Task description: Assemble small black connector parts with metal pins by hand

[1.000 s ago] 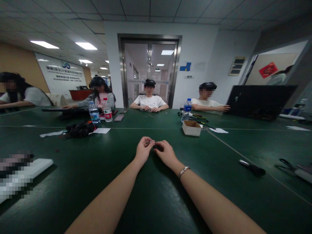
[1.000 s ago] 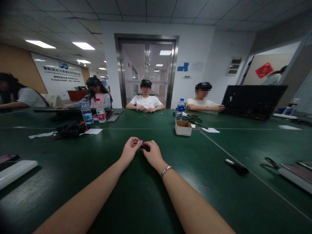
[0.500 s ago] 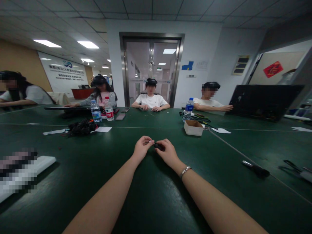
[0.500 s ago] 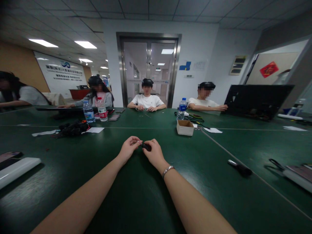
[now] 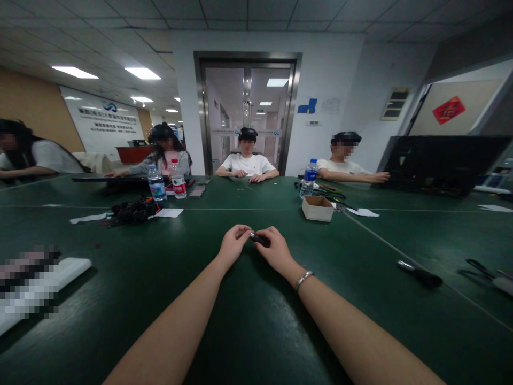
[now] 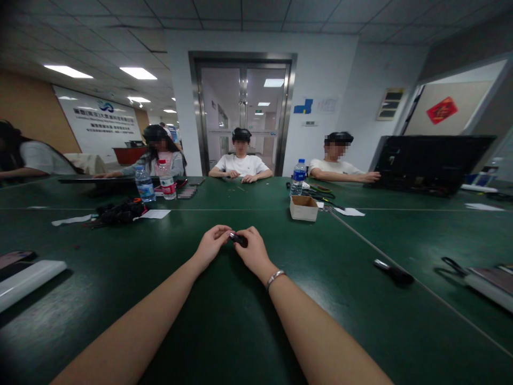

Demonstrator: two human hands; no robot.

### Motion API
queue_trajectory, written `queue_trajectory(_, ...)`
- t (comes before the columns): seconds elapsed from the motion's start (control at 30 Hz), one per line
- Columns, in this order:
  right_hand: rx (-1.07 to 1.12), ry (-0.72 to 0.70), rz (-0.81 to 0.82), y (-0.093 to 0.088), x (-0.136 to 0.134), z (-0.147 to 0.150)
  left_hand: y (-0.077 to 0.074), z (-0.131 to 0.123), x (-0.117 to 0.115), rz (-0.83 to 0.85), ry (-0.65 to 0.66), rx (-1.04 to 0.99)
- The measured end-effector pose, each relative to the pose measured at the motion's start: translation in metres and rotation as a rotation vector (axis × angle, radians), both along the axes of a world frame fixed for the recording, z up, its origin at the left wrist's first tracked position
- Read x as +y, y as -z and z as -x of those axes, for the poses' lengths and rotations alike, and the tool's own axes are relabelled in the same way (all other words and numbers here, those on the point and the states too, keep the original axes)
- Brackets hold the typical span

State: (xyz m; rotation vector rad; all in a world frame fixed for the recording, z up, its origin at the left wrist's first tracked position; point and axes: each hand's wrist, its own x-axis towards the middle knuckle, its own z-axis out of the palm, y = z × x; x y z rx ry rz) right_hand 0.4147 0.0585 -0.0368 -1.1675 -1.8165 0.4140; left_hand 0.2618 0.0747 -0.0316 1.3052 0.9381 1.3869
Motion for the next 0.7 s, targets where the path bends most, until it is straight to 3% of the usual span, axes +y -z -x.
queue_trajectory(0.47, -0.006, -0.034, -0.038, 0.0007, -0.0002, -0.0013, 0.0044, 0.0, 0.004, 0.04, -0.121, 0.187)
queue_trajectory(0.7, -0.017, -0.024, -0.079, -0.0021, -0.0018, 0.0002, 0.0061, -0.0015, 0.0055, 0.081, -0.139, 0.175)
